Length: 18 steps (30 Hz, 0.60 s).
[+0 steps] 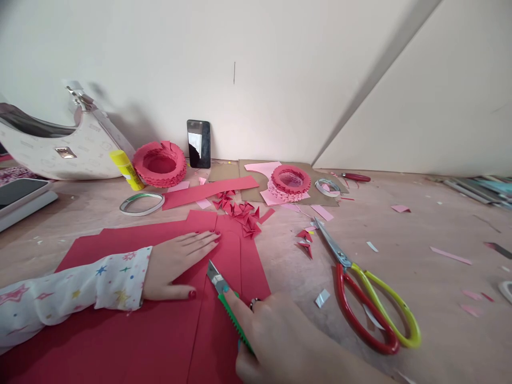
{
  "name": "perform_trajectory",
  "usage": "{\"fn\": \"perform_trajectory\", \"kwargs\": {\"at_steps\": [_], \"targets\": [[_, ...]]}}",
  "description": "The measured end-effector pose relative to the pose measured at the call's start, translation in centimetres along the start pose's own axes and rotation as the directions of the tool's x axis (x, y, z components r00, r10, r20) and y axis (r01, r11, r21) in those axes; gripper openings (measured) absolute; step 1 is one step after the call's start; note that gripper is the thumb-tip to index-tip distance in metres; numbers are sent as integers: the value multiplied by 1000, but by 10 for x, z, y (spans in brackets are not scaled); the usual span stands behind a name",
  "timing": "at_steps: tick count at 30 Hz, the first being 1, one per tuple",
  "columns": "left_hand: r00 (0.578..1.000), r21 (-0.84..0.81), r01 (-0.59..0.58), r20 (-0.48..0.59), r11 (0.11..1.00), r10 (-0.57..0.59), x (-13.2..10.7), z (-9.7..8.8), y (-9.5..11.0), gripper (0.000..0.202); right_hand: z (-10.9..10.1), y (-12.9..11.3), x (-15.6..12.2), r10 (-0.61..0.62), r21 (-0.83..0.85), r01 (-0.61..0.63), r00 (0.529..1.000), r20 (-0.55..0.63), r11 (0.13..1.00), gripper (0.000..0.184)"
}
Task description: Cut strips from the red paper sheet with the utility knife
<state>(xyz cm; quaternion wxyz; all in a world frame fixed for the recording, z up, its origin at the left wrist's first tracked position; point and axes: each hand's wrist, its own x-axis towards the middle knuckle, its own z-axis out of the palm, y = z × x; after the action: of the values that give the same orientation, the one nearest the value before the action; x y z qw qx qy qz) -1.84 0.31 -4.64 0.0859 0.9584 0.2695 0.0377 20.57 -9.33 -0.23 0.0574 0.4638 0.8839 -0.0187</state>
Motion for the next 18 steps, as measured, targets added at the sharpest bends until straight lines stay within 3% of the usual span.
{"fn": "perform_trajectory", "kwargs": {"at_steps": [5, 18], "targets": [[989, 50, 148, -22, 988, -147, 1, 2, -4, 80, 4, -2, -5, -41, 10, 41, 999, 0, 999, 57], [995, 64, 103, 4, 993, -104, 1, 4, 1, 82, 10, -1, -1, -69, 33, 70, 997, -29, 997, 61]]}}
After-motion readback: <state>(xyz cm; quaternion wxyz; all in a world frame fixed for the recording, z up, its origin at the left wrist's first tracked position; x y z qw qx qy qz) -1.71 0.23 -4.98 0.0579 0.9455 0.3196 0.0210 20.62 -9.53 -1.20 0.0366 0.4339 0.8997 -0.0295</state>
